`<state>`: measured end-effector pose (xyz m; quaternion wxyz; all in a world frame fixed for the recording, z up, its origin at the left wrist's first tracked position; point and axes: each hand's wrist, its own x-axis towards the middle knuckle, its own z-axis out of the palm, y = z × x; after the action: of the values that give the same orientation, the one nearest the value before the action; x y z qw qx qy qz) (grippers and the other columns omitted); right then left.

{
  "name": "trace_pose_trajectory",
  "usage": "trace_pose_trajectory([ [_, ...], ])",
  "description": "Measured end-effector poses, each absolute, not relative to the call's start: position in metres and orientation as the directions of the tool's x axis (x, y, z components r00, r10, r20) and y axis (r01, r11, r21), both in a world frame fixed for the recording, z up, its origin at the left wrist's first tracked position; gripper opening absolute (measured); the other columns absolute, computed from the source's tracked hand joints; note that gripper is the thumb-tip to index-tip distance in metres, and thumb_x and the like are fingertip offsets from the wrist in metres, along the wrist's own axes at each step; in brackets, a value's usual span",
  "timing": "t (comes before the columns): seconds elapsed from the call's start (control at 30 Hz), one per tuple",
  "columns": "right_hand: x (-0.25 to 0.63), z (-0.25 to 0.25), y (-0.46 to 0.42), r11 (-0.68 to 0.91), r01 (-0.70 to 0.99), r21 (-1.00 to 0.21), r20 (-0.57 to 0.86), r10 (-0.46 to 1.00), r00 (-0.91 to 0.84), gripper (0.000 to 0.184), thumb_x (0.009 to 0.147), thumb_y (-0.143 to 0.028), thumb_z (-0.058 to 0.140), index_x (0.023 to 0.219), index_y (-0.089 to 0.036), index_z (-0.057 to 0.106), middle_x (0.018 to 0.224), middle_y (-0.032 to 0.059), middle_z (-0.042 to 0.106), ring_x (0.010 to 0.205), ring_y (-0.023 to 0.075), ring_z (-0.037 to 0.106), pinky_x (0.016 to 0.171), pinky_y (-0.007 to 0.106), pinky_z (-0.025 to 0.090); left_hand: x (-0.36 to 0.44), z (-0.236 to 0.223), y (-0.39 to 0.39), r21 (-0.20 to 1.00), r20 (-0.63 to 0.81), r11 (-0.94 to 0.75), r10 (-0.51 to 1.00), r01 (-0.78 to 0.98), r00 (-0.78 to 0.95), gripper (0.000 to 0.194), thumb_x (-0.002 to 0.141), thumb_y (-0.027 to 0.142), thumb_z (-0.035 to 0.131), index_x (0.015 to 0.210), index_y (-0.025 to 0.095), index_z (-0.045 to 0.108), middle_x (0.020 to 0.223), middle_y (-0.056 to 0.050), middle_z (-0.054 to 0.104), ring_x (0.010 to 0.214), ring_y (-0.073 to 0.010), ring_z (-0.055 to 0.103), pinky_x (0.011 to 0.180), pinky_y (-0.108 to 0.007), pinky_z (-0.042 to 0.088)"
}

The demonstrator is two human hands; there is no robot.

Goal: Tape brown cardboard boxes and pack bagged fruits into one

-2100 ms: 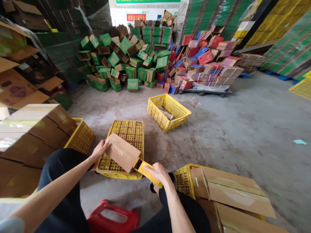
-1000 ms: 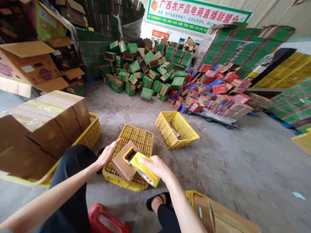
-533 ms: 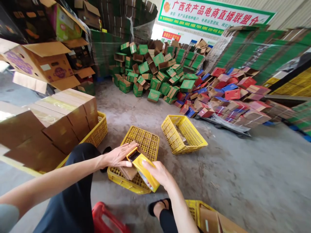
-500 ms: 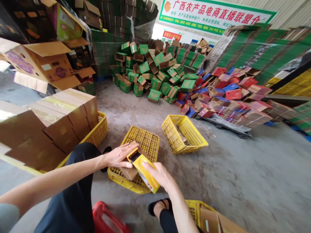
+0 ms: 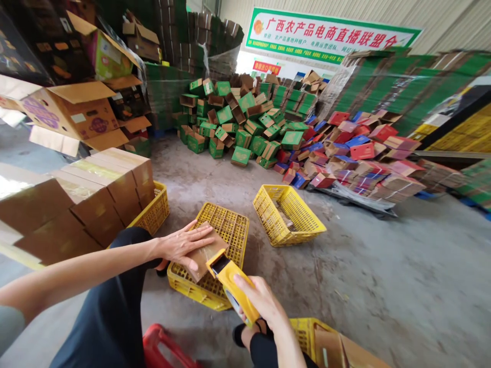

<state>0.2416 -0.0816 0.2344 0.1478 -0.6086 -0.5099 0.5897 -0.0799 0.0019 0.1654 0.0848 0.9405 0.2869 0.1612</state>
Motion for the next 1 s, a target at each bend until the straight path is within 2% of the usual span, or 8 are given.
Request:
trace_pose_trajectory([
  [0.1, 0.247, 0.232, -0.081, -0.442, 0.438, -0.783, -0.581, 0.773, -0.257, 0.061, 0.081, -0.078, 0.063, 0.086, -0.017, 0.065, 0.053, -0.0002, 0.064, 0.042, 0.0144, 0.058, 0.041, 0.023, 0.045, -0.072, 0.166, -0.009, 0.18, 0.261, -0.851, 0.524, 0.493, 0.811, 0.113, 0.083, 0.088, 0.049, 0.166, 0.016, 0.021, 0.169, -0.024, 0.017, 0.157, -0.0442, 0.016, 0.126, -0.062, 0.006],
  [0.2, 0.251, 0.229, -0.084, -0.456, 0.425, -0.782, -0.575, 0.791, -0.208, 0.059, 0.079, -0.077, 0.066, 0.086, -0.018, 0.064, 0.056, -0.0008, 0.066, 0.045, 0.0151, 0.061, 0.042, 0.023, 0.047, -0.063, 0.165, -0.016, 0.166, 0.244, -0.906, 0.421, 0.39, 0.873, 0.108, 0.091, 0.08, 0.046, 0.166, 0.011, 0.011, 0.168, -0.023, 0.021, 0.158, -0.0375, 0.018, 0.129, -0.055, 0.01],
  [0.3, 0.253, 0.228, -0.088, -0.465, 0.422, -0.778, -0.576, 0.796, -0.184, 0.058, 0.08, -0.077, 0.065, 0.089, -0.019, 0.063, 0.055, -0.0016, 0.066, 0.047, 0.0152, 0.062, 0.044, 0.023, 0.048, -0.059, 0.165, -0.017, 0.182, 0.249, -0.938, 0.335, 0.296, 0.909, 0.1, 0.097, 0.073, 0.044, 0.167, 0.013, 0.005, 0.168, -0.019, 0.026, 0.157, -0.0318, 0.024, 0.13, -0.049, 0.014],
  [0.57, 0.264, 0.224, -0.098, -0.455, 0.356, -0.816, -0.549, 0.802, -0.234, 0.06, 0.079, -0.077, 0.066, 0.091, -0.018, 0.063, 0.059, -0.0004, 0.067, 0.05, 0.0165, 0.065, 0.046, 0.023, 0.05, -0.065, 0.159, -0.003, 0.203, 0.261, -0.93, 0.354, 0.308, 0.898, 0.088, 0.096, 0.073, 0.048, 0.166, 0.026, 0.022, 0.169, -0.011, 0.028, 0.156, -0.0297, 0.029, 0.13, -0.045, 0.014],
  [0.67, 0.285, 0.207, -0.104, -0.473, 0.342, -0.812, -0.562, 0.791, -0.242, 0.062, 0.077, -0.078, 0.067, 0.092, -0.018, 0.064, 0.059, 0.0002, 0.067, 0.047, 0.0164, 0.063, 0.045, 0.025, 0.049, -0.067, 0.157, 0.006, 0.218, 0.236, -0.911, 0.398, 0.351, 0.886, 0.09, 0.09, 0.078, 0.051, 0.163, 0.03, 0.031, 0.169, -0.011, 0.027, 0.156, -0.0308, 0.029, 0.129, -0.045, 0.016],
  [0.77, 0.301, 0.185, -0.111, -0.524, 0.245, -0.816, -0.57, 0.799, -0.191, 0.069, 0.072, -0.081, 0.069, 0.098, -0.017, 0.063, 0.062, 0.0004, 0.067, 0.045, 0.0169, 0.062, 0.044, 0.027, 0.048, -0.065, 0.158, 0.012, 0.218, 0.202, -0.911, 0.393, 0.35, 0.897, 0.093, 0.084, 0.082, 0.055, 0.162, 0.034, 0.034, 0.17, -0.012, 0.023, 0.156, -0.0317, 0.028, 0.129, -0.048, 0.015],
  [0.87, 0.302, 0.172, -0.114, -0.52, 0.191, -0.833, -0.552, 0.808, -0.205, 0.069, 0.072, -0.08, 0.071, 0.098, -0.016, 0.063, 0.06, -0.0009, 0.065, 0.047, 0.016, 0.061, 0.045, 0.026, 0.048, -0.062, 0.165, 0.011, 0.21, 0.169, -0.915, 0.382, 0.346, 0.909, 0.088, 0.086, 0.079, 0.056, 0.161, 0.038, 0.034, 0.172, -0.011, 0.019, 0.157, -0.0323, 0.026, 0.129, -0.051, 0.012],
  [1.0, 0.292, 0.171, -0.111, -0.501, 0.217, -0.838, -0.544, 0.799, -0.256, 0.068, 0.071, -0.081, 0.07, 0.091, -0.016, 0.064, 0.057, -0.0017, 0.062, 0.046, 0.015, 0.06, 0.045, 0.025, 0.047, -0.056, 0.178, 0.0, 0.212, 0.128, -0.899, 0.415, 0.383, 0.901, 0.079, 0.091, 0.076, 0.052, 0.159, 0.038, 0.038, 0.172, -0.009, 0.016, 0.158, -0.034, 0.02, 0.129, -0.054, 0.007],
])
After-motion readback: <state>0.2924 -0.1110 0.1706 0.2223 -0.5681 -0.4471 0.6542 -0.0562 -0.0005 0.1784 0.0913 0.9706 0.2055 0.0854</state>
